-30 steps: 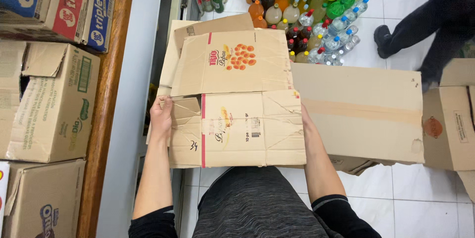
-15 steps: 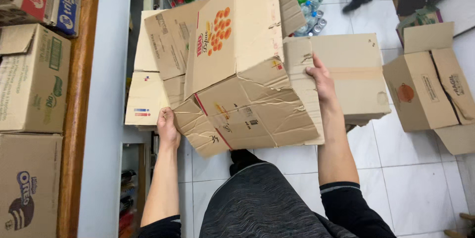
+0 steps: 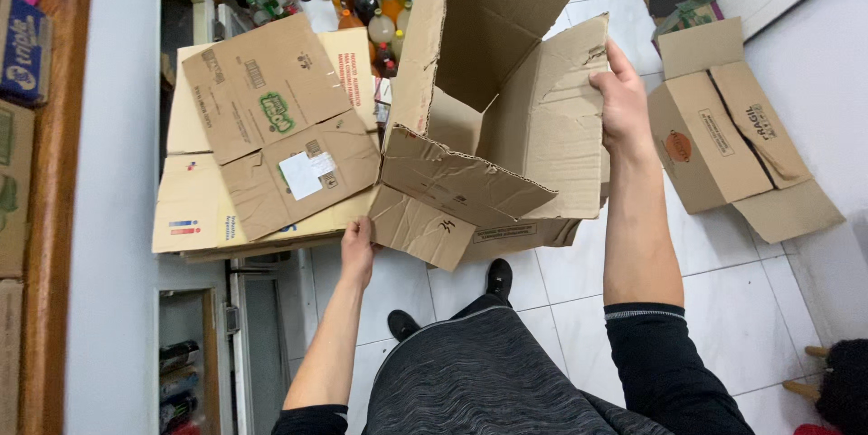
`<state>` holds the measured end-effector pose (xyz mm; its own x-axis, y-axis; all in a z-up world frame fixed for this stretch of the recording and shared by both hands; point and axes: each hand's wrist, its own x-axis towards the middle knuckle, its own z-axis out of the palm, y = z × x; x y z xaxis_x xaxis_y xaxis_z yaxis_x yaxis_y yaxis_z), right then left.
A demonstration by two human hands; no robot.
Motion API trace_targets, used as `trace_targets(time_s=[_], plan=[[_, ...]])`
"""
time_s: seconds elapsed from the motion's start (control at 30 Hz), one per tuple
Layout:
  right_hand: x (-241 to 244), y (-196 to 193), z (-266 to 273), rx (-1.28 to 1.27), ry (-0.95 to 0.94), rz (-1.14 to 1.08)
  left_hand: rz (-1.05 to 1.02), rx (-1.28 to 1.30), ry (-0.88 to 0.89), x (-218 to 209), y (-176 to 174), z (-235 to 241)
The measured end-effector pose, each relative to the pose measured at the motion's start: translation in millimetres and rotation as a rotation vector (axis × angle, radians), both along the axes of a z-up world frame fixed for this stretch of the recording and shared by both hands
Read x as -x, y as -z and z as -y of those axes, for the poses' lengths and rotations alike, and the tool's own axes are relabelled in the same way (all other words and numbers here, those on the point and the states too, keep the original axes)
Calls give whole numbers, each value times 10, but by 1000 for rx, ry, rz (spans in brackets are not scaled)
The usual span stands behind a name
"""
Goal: The person folds several flat cardboard sheets into small boxes by hand and places them on a shelf.
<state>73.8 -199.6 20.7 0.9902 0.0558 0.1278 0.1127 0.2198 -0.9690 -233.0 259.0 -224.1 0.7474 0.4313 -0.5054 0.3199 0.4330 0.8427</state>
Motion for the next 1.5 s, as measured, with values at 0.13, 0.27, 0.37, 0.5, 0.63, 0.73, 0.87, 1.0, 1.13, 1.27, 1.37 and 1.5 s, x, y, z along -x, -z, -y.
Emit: trace_targets(time_s=[0.13,0.27,0.37,0.5,0.63,0.73,0.87,1.0,1.13,1.27,1.37,1.5], plan=[[-87,-262,284,9,16,-26,-66,29,77,-93,166,811],[-584,-443,601,249,-194,-40,-169,-180,412,-267,463,1567],[-733,-935,514,512,-275,-100,-141,-340,589,-432,235,2074],[-1143,-1066,541,686,-412,-57,-295,-598,883,-679,-107,2577],[-1227,-1407,438,970,-466,-103,-312,-1034,1019,-1045,-875,2629],[-1482,-1210,442,996,-547,299,279,-1409,656,-1333,-1260,2403],[-1454,-1503,220,1182,-657,337,848,-1720,263,-1855,-2337,2024],[-1511,-1464,-7,1297,-686,410,620,-2004,561,-2151,-3163,1925],[-1558,-1309,-138,1329,-708,427,549,-2015,655,-2340,-3142,1952],[-1503,-1253,-199,1360,-687,443,372,-1942,744,-2466,-3241,1921],[-1481,-1141,-215,1380,-575,508,259,-1869,879,-2566,-2963,1774],[-1129,-994,-64,1459,122,434,237,-1859,829,-2568,-2930,1786]])
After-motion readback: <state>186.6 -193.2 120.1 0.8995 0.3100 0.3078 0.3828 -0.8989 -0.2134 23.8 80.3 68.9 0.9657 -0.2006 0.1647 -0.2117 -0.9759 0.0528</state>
